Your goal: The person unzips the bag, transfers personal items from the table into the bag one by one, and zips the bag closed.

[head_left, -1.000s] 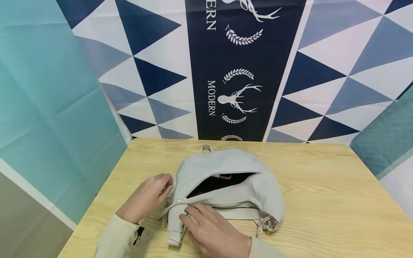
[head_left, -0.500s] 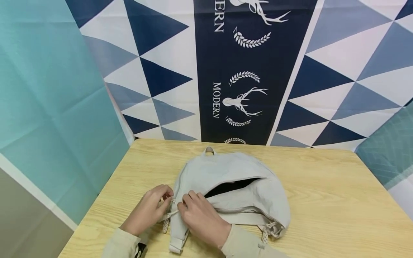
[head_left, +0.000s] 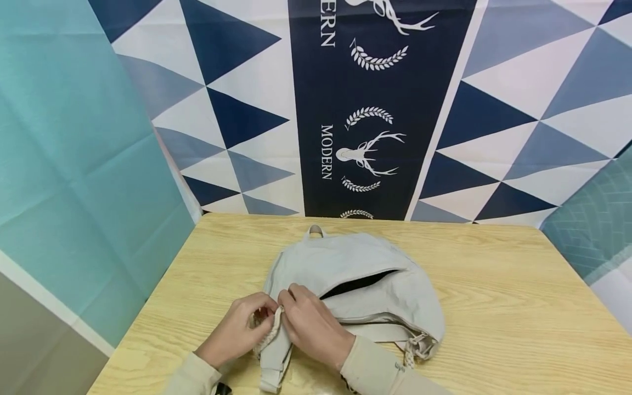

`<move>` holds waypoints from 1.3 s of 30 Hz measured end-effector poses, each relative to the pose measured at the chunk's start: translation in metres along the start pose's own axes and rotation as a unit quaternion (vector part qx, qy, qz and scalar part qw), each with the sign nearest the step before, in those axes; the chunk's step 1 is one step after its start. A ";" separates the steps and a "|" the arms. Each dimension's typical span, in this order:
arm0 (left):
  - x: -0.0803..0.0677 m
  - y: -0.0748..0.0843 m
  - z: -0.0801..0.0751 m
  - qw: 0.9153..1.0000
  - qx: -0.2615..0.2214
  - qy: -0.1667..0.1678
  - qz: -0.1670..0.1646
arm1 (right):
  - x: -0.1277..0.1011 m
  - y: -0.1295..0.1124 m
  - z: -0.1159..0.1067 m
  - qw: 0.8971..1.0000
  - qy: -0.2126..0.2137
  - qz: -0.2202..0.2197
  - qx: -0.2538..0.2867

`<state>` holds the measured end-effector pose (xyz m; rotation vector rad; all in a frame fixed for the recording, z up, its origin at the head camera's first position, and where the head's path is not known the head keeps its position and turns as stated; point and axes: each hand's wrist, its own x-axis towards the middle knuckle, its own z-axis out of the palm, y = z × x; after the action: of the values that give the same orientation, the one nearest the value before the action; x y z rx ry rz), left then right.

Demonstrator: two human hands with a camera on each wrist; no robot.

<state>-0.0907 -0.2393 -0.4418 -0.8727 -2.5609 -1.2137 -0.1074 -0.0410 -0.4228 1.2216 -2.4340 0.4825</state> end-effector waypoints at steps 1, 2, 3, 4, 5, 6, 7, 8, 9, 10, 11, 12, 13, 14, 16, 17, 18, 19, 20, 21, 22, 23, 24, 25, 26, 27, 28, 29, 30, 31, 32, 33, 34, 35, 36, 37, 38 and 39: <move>-0.001 0.002 0.002 1.000 -0.001 0.002 0.006 | 0.000 -0.001 -0.001 1.000 0.009 0.007 -0.007; -0.001 0.003 0.003 1.000 0.003 0.005 0.007 | 0.000 -0.002 -0.001 1.000 0.016 0.014 -0.020; -0.001 0.005 0.004 1.000 0.010 0.006 0.003 | -0.001 -0.004 -0.002 0.999 0.021 0.020 -0.035; -0.001 0.006 0.006 1.000 0.017 0.009 0.001 | -0.001 -0.005 -0.003 0.998 0.021 0.025 -0.051; -0.001 0.007 0.006 1.000 0.025 0.012 -0.001 | -0.001 -0.006 -0.003 0.997 0.018 0.029 -0.070; 0.000 0.007 0.007 0.999 0.029 0.013 -0.004 | -0.001 -0.006 -0.004 0.996 0.014 0.034 -0.084; 0.000 0.008 0.008 0.999 0.033 0.010 -0.008 | -0.002 -0.006 -0.005 0.995 0.008 0.039 -0.096; 0.000 0.008 0.009 0.999 0.033 0.003 -0.011 | -0.002 -0.007 -0.006 0.994 0.003 0.042 -0.103; 0.001 0.008 0.009 1.000 0.028 -0.006 -0.012 | -0.003 -0.007 -0.006 0.994 -0.003 0.044 -0.105; 0.001 0.008 0.010 0.999 0.024 -0.016 -0.014 | -0.003 -0.007 -0.007 0.993 -0.009 0.043 -0.106; 0.001 0.008 0.011 0.999 0.020 -0.027 -0.016 | -0.004 -0.007 -0.007 0.993 -0.014 0.040 -0.106; 0.001 0.008 0.011 0.999 0.015 -0.038 -0.020 | -0.005 -0.007 -0.007 0.994 -0.018 0.037 -0.104; 0.001 0.008 0.012 0.999 0.015 -0.047 -0.023 | -0.005 -0.007 -0.008 0.994 -0.022 0.034 -0.105; 0.001 0.008 0.013 0.998 0.016 -0.054 -0.025 | -0.006 -0.007 -0.008 0.994 -0.024 0.031 -0.106; 0.001 0.007 0.014 0.997 0.025 -0.065 -0.029 | -0.007 -0.005 -0.010 0.993 -0.025 0.027 -0.113; 0.001 0.007 0.015 0.997 0.028 -0.068 -0.030 | -0.007 -0.004 -0.011 0.993 -0.024 0.026 -0.116; 0.001 0.007 0.015 0.997 0.030 -0.070 -0.030 | -0.008 -0.003 -0.012 0.992 -0.022 0.026 -0.119; 0.001 0.006 0.015 0.997 0.032 -0.071 -0.029 | -0.009 -0.002 -0.013 0.992 -0.020 0.026 -0.121; 0.001 0.006 0.016 0.997 0.033 -0.071 -0.026 | -0.010 -0.001 -0.014 0.992 -0.020 0.027 -0.122; 0.001 0.006 0.016 0.997 0.032 -0.071 -0.025 | -0.012 0.001 -0.015 0.992 -0.022 0.029 -0.123; 0.000 0.007 0.016 0.997 0.030 -0.071 -0.023 | -0.013 0.002 -0.016 0.991 -0.024 0.032 -0.125; 0.000 0.007 0.016 0.997 0.028 -0.070 -0.020 | -0.015 0.004 -0.017 0.991 -0.025 0.035 -0.128; 0.000 0.007 0.015 0.997 0.027 -0.069 -0.018 | -0.017 0.005 -0.018 0.990 -0.027 0.039 -0.132; 0.000 0.008 0.015 0.997 0.026 -0.070 -0.016 | -0.019 0.007 -0.019 0.989 -0.026 0.043 -0.136; -0.001 0.009 0.015 0.997 0.027 -0.070 -0.015 | -0.022 0.009 -0.021 0.989 -0.023 0.048 -0.139; -0.001 0.010 0.014 0.997 0.028 -0.070 -0.014 | -0.024 0.010 -0.022 0.988 -0.020 0.054 -0.142; -0.001 0.010 0.014 0.997 0.030 -0.071 -0.015 | -0.026 0.013 -0.023 0.988 -0.012 0.057 -0.145; -0.001 0.011 0.014 0.997 0.032 -0.072 -0.016 | -0.028 0.016 -0.023 0.987 -0.004 0.061 -0.148; -0.001 0.011 0.014 0.996 0.035 -0.074 -0.018 | -0.030 0.019 -0.024 0.986 0.000 0.065 -0.151; -0.001 0.012 0.013 0.996 0.040 -0.075 -0.019 | -0.031 0.022 -0.026 0.986 0.004 0.069 -0.154; -0.001 0.012 0.013 0.996 0.047 -0.075 -0.020 | -0.033 0.025 -0.027 0.985 0.005 0.075 -0.155; -0.001 0.012 0.013 0.995 0.052 -0.077 -0.021 | -0.035 0.028 -0.029 0.984 0.003 0.080 -0.158; -0.001 0.012 0.013 0.995 0.057 -0.078 -0.021 | -0.037 0.031 -0.031 0.984 0.004 0.083 -0.160; -0.001 0.012 0.013 0.995 0.063 -0.077 -0.020 | -0.038 0.033 -0.033 0.983 -0.001 0.089 -0.163; -0.002 0.012 0.013 0.995 0.068 -0.077 -0.018 | -0.040 0.035 -0.035 0.982 -0.004 0.092 -0.163; -0.002 0.012 0.013 0.994 0.073 -0.077 -0.017 | -0.042 0.037 -0.037 0.982 -0.007 0.095 -0.163; -0.002 0.012 0.013 0.994 0.078 -0.077 -0.016 | -0.044 0.038 -0.039 0.982 -0.010 0.097 -0.161; -0.003 0.012 0.013 0.994 0.081 -0.077 -0.016 | -0.046 0.040 -0.040 0.982 -0.011 0.099 -0.160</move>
<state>-0.0804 -0.2243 -0.4435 -0.9259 -2.7571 -0.9642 -0.1073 0.0313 -0.4152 0.8608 -2.5399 0.1204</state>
